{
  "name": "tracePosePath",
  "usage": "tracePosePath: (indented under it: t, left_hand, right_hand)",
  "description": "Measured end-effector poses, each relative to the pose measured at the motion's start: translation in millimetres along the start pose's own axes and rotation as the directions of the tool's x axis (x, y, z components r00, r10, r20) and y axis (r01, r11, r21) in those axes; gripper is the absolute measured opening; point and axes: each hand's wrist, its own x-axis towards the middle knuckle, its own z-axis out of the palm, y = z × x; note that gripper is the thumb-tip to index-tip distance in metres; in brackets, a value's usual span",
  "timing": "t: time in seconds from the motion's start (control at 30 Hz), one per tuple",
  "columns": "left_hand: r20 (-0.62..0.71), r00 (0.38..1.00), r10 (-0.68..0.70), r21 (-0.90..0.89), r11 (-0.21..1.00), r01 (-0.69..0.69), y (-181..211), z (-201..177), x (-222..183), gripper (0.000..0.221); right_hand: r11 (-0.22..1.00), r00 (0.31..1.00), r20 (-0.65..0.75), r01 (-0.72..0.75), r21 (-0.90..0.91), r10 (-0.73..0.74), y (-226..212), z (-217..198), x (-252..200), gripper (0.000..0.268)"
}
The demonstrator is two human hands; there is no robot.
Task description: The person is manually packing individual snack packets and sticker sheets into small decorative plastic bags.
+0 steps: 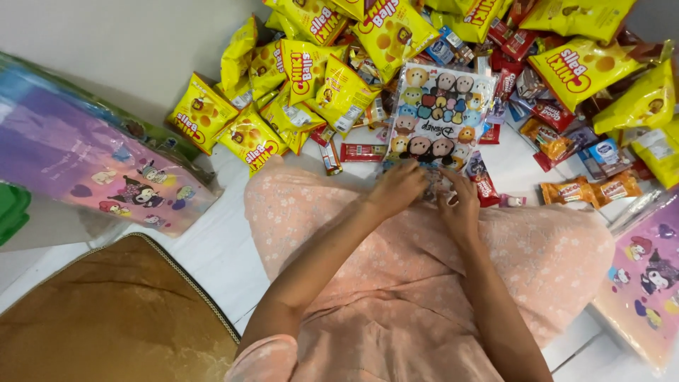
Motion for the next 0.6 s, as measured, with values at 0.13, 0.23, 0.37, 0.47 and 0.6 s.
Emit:
tracePosePath:
  t: [0.13, 0.23, 0.37, 0.47, 0.6]
  left_hand:
    - [0.035, 0.996, 0.085, -0.033, 0.996, -0.084, -5, -14, 1, 0.007]
    - [0.003, 0.997, 0.075, -0.116, 0.990, -0.074, -18, -46, 4, 0.008]
    - [0.021, 0.937, -0.349, -0.610, 0.738, 0.288, -62, -92, 13, 0.023]
    - [0.146, 0.795, -0.589, -0.476, 0.663, 0.578, -94, -61, -19, 0.031]
    - [0.616, 0.534, -0.579, 0.084, 0.722, 0.687, -109, 5, -59, 0.082]
  right_hand:
    - [1.000, 1.000, 0.006, 0.010, 0.009, -0.010, -1, -1, 2, 0.058]
    - [1.000, 1.000, 0.014, 0.004, 0.015, -0.004, 3, 1, 1, 0.058]
    - [1.000, 1.000, 0.001, 0.005, 0.021, -0.005, 4, 3, 3, 0.058]
    - [0.999, 1.000, 0.017, 0.010, 0.031, -0.010, 1, 0, 2, 0.058]
    - [0.999, 1.000, 0.009, 0.014, 0.033, -0.015, 1, 1, 4, 0.057]
